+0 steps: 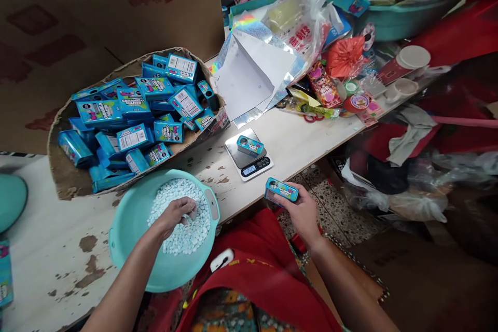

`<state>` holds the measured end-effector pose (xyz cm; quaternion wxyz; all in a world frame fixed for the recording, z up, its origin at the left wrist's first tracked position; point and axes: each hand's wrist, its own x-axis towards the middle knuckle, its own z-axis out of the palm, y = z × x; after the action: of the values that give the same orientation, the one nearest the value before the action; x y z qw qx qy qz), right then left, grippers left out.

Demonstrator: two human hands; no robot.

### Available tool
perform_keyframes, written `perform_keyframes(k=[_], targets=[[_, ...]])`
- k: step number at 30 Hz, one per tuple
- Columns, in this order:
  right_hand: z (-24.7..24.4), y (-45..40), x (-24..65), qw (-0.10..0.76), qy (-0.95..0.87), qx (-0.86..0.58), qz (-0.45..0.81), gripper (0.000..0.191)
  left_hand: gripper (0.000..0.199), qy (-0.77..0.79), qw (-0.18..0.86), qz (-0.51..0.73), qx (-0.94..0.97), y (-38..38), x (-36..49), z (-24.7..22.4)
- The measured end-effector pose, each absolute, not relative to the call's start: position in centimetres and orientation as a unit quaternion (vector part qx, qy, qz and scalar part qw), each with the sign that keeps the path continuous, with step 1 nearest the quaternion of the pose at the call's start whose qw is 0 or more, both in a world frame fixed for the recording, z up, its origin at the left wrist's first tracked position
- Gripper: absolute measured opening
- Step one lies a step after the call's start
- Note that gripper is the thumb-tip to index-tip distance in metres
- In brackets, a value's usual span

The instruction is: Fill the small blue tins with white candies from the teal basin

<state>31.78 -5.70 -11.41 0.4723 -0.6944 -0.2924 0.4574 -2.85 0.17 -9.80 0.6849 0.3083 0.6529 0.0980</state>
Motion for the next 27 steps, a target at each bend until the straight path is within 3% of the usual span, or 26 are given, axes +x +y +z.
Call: perform_keyframes(k=[4, 7, 13, 18, 27], targets=[[-11.6, -5.5, 32.3, 0.475, -0.283, -0.695, 0.459, 0.044, 0.032, 0.622, 0.696, 0.129, 0.334, 2.9, -1.3, -7.2], [-11.8, -5.3, 32.4, 0.477, -0.274, -0.693, 0.465, 0.044, 0.027, 0.587, 0.648, 0.133, 0.467, 6.2, 2.1, -4.6], [-11.5, -5.0, 32.6, 0.475, -0.278, -0.692, 0.468, 0.043, 0.016, 0.516, 0.405, 0.025, 0.754, 13.8, 11.3, -2.9], [-11.6, -5.3, 33.3, 0.475, -0.275, -0.699, 0.458, 0.043, 0.021, 0.448, 0.222, -0.040, 0.865, 16.4, 15.3, -4.3], [-11.6, -5.7, 33.9, 0.478, -0.249, -0.704, 0.464, 0.044, 0.023, 0.447, 0.220, -0.023, 0.867, 16.8, 16.0, -4.4]])
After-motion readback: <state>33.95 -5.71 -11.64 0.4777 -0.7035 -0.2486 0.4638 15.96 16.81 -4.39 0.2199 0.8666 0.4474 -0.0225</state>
